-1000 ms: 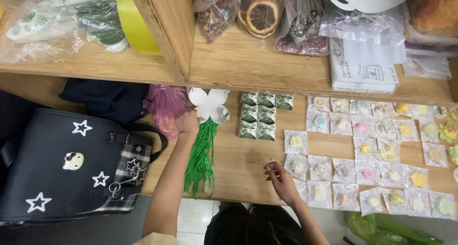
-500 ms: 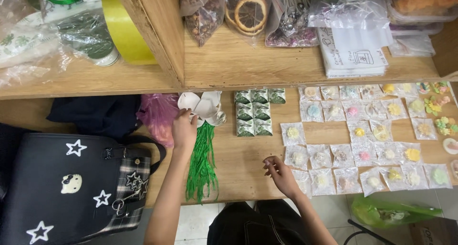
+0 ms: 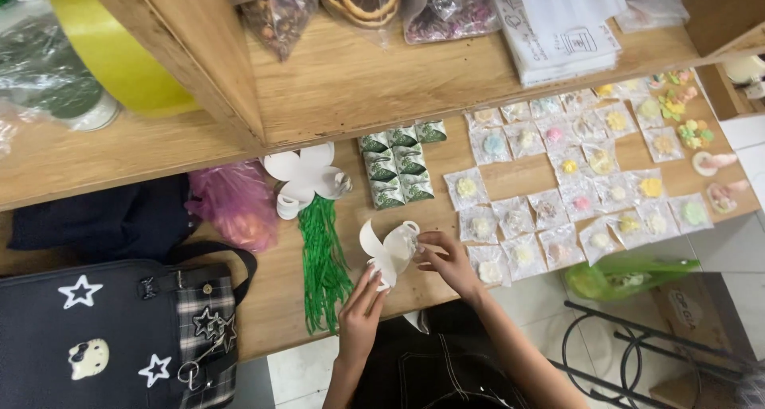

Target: The person picks up individual floral-shaped soap decorations from a workbench, places each into a small plastic bag, and then folds a white paper box around a packaged soap.

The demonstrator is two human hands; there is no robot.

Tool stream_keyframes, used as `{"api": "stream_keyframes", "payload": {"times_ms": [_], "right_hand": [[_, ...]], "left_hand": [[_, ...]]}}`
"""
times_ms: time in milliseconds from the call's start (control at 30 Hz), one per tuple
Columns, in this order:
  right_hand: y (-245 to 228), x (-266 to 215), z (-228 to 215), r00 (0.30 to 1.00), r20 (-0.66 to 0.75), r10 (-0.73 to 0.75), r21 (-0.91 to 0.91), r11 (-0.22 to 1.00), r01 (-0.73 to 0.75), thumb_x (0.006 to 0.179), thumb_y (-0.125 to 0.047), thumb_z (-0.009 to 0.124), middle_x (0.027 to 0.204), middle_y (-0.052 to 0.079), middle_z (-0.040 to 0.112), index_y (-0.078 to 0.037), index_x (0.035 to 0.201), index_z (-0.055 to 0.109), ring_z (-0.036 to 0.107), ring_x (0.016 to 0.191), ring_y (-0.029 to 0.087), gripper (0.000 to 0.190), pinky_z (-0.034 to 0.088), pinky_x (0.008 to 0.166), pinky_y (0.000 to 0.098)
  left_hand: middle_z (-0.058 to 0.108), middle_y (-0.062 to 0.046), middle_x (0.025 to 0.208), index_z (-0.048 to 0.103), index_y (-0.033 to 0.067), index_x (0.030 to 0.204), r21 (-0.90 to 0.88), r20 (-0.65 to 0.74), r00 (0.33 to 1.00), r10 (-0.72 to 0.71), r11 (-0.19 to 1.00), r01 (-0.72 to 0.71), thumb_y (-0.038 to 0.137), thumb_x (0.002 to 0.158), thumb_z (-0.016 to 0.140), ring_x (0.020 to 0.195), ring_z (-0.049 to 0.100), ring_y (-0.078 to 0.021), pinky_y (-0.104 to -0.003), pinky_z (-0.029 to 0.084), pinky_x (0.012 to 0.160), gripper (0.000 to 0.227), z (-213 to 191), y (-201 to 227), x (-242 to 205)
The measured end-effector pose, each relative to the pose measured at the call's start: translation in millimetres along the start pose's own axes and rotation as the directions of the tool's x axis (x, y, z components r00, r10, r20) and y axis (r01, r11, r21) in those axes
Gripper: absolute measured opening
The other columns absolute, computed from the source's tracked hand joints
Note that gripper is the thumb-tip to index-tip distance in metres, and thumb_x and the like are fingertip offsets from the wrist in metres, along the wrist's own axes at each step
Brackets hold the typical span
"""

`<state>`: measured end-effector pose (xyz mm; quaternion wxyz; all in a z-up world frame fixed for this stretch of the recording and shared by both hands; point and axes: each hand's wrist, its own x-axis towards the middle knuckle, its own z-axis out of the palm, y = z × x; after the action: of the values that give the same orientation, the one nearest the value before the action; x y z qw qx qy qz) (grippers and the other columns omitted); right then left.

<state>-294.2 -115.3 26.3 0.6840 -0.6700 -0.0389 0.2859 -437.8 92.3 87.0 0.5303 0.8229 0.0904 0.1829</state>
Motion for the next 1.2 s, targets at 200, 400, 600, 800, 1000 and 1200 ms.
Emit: {"api": "stream_keyframes", "payload": {"times_ms": [200, 400, 600, 800, 1000, 1200], "right_hand": [[-41, -36, 21, 0.986, -0.122, 0.118, -0.33, 0.931, -0.152, 0.095, -0.02, 0.062, 0.134, 0.01, 0.059, -0.01, 0.132, 0.057, 0.075, 0.096, 0.023, 0.039, 0.065, 0.073, 0.0375], [-35, -62, 20, 0.994, -0.109, -0.001, -0.459, 0.887, -0.049, 0.099, -0.02, 0.065, 0.132, 0.014, 0.056, -0.005, 0.112, 0.069, 0.073, 0.104, 0.024, 0.02, 0.061, 0.085, 0.0334], [-51, -81, 3, 0.987, -0.156, 0.046, -0.408, 0.907, -0.107, 0.102, -0.019, 0.06, 0.115, 0.011, 0.066, -0.005, 0.114, 0.069, 0.072, 0.1, 0.019, 0.02, 0.061, 0.084, 0.0327], [-40, -93, -31, 0.974, -0.224, 0.032, -0.325, 0.94, -0.106, 0.103, -0.018, 0.059, 0.103, 0.007, 0.074, -0.004, 0.114, 0.067, 0.073, 0.09, 0.015, 0.019, 0.058, 0.079, 0.0321], [-70, -114, -76, 0.949, -0.301, -0.091, -0.331, 0.944, -0.014, 0.102, -0.017, 0.06, 0.103, 0.006, 0.075, -0.005, 0.118, 0.067, 0.072, 0.087, 0.015, 0.02, 0.059, 0.079, 0.0311], [-82, -167, -152, 0.915, -0.379, -0.138, -0.194, 0.979, 0.068, 0.1, -0.016, 0.059, 0.107, 0.009, 0.071, -0.011, 0.14, 0.047, 0.073, 0.09, 0.016, 0.042, 0.057, 0.077, 0.0302]], "left_hand": [[0.063, -0.012, 0.143, 0.068, 0.0031, 0.128, 0.09, 0.181, 0.983, 0.036, 0.995, -0.053, 0.011, 0.093, 0.071, 0.125, 0.066, -0.0319, -0.039, 0.056, 0.096, 0.036, 20, -71, -20], [0.061, -0.009, 0.143, 0.065, 0.0115, 0.132, 0.326, 0.205, 0.972, -0.119, 0.944, 0.047, 0.019, 0.092, 0.07, 0.122, 0.067, -0.0318, -0.039, 0.057, 0.091, 0.041, 9, -96, -5], [0.057, -0.027, 0.136, 0.057, 0.0019, 0.136, 0.445, 0.377, 0.925, 0.052, 0.865, -0.23, 0.024, 0.068, 0.08, 0.124, 0.056, -0.0457, -0.049, 0.051, 0.094, 0.075, -6, -68, 29], [0.065, -0.013, 0.126, 0.068, 0.0106, 0.125, 0.374, 0.319, 0.944, 0.084, 0.904, -0.206, 0.016, 0.086, 0.072, 0.12, 0.065, -0.0328, -0.043, 0.054, 0.094, 0.04, 11, -52, 28], [0.069, -0.009, 0.121, 0.07, 0.008, 0.121, 0.298, 0.34, 0.922, 0.184, 0.909, -0.291, 0.01, 0.091, 0.068, 0.116, 0.067, -0.0292, -0.042, 0.053, 0.095, 0.029, 62, 28, 67], [0.07, -0.007, 0.116, 0.07, 0.0067, 0.118, 0.293, 0.405, 0.887, 0.222, 0.888, -0.356, 0.008, 0.09, 0.066, 0.106, 0.068, -0.0289, -0.04, 0.054, 0.088, 0.028, 144, 81, 54]]}}
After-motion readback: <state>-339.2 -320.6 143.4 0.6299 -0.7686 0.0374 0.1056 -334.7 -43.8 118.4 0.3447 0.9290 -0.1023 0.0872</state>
